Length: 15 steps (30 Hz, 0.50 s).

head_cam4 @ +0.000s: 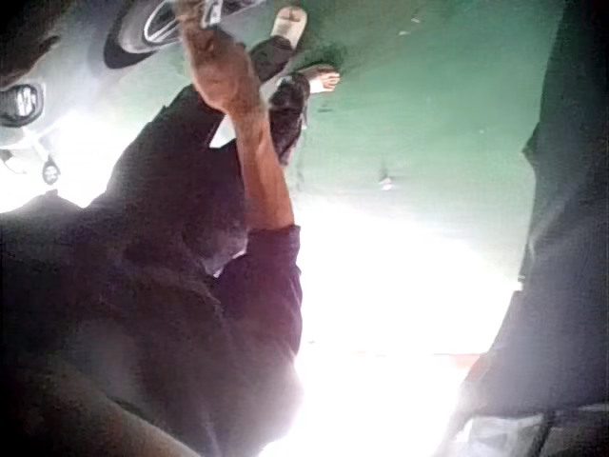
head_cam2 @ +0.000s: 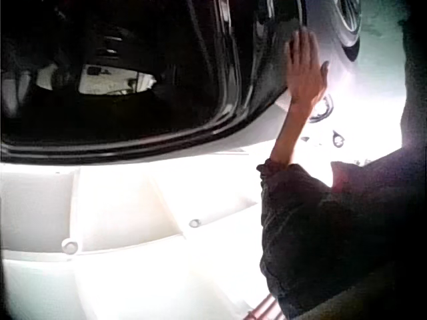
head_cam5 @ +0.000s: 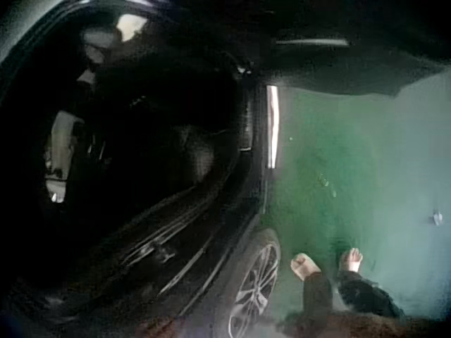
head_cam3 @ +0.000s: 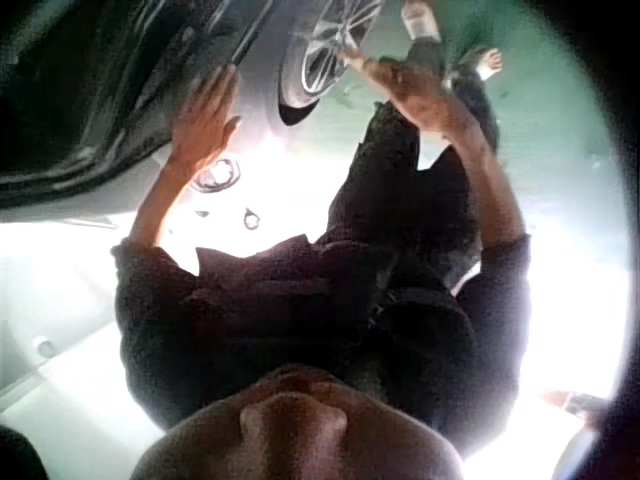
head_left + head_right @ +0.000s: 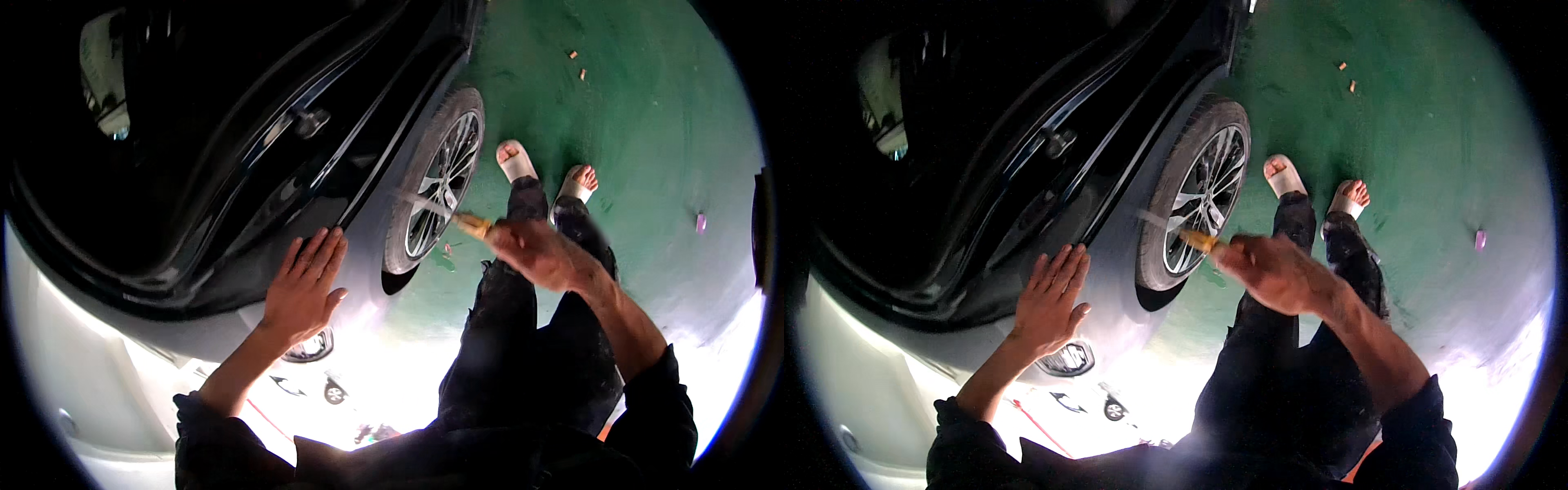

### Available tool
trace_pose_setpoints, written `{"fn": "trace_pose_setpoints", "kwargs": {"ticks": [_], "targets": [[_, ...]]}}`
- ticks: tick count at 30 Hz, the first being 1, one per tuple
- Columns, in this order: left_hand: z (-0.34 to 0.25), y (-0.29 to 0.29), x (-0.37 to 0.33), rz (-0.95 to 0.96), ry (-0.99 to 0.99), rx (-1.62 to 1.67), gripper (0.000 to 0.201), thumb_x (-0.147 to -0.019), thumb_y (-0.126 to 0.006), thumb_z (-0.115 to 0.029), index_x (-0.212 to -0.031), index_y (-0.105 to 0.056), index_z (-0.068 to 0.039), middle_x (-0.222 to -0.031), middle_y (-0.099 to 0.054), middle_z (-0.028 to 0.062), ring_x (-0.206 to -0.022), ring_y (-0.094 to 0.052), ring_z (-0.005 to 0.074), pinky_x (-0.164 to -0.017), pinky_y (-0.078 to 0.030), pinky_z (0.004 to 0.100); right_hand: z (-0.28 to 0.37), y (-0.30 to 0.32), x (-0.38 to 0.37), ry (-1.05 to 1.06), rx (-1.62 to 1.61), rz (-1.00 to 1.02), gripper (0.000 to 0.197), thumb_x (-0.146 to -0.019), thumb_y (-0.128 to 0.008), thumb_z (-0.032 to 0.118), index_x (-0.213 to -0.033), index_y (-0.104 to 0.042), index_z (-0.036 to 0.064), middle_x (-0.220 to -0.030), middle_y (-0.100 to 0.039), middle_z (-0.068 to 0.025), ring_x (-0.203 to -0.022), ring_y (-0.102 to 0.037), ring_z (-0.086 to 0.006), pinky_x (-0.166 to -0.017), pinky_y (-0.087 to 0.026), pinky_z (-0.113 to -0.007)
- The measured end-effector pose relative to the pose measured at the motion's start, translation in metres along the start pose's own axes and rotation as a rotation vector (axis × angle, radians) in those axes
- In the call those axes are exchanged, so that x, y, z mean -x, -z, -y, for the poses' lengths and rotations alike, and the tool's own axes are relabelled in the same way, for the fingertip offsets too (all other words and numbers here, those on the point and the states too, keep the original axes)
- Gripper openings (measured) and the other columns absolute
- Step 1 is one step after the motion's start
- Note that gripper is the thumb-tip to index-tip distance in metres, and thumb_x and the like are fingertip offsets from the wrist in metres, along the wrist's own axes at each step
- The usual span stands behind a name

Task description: The person installs chrome window visors on a car door using a screwdriver to pry and press the trim into place, then wipes the area with a cloth.

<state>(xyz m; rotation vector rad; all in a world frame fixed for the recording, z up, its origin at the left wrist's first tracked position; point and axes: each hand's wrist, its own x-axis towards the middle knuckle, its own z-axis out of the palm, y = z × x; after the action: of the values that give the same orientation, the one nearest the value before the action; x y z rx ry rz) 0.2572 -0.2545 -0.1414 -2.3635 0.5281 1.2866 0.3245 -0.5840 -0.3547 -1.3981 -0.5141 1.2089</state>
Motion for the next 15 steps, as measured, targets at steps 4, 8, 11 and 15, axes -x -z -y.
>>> {"fn": "trace_pose_setpoints", "kwargs": {"ticks": [4,8,11,15], "targets": [[-0.002,-0.008,0.068,-0.005,0.089,0.007,0.082,-0.098,-0.062,-0.043,-0.163,-0.031,-0.005,-0.169,-0.031,0.0117,-0.156,-0.029,0.0280,-0.128,-0.024,0.0497,0.045,-0.032,0.009,-0.059,0.040,0.232,0.050,-0.112,-0.042,0.045,-0.101,-0.063,0.0009,-0.074,-0.065,-0.0183,-0.073,-0.071,-0.0362,-0.067,-0.054,-0.048],[0.017,-0.010,0.145,0.008,0.259,0.038,0.085,-0.091,-0.070,-0.038,-0.160,-0.035,-0.001,-0.165,-0.038,0.0151,-0.153,-0.035,0.0315,-0.125,-0.027,0.0530,0.085,-0.051,0.011,-0.038,0.115,0.281,0.034,-0.109,-0.048,0.037,-0.105,-0.062,0.0059,-0.081,-0.065,-0.0171,-0.074,-0.071,-0.0366,-0.068,-0.056,-0.048],[0.052,-0.019,0.219,-0.069,0.345,-0.101,0.083,-0.088,-0.074,-0.033,-0.155,-0.040,0.002,-0.162,-0.041,0.0171,-0.151,-0.038,0.0350,-0.123,-0.030,0.0557,0.101,-0.071,0.018,0.119,0.224,0.249,0.020,-0.107,-0.053,0.029,-0.112,-0.060,0.0107,-0.086,-0.064,-0.0157,-0.073,-0.071,-0.0362,-0.065,-0.056,-0.048],[0.087,-0.005,0.261,-0.156,0.442,-0.226,0.076,-0.093,-0.069,-0.036,-0.155,-0.042,-0.001,-0.158,-0.045,0.0145,-0.151,-0.037,0.0346,-0.125,-0.030,0.0537,0.119,-0.102,0.023,0.156,0.235,0.191,0.018,-0.106,-0.054,0.027,-0.113,-0.059,0.0120,-0.090,-0.064,-0.0160,-0.074,-0.071,-0.0361,-0.064,-0.056,-0.048]]}}
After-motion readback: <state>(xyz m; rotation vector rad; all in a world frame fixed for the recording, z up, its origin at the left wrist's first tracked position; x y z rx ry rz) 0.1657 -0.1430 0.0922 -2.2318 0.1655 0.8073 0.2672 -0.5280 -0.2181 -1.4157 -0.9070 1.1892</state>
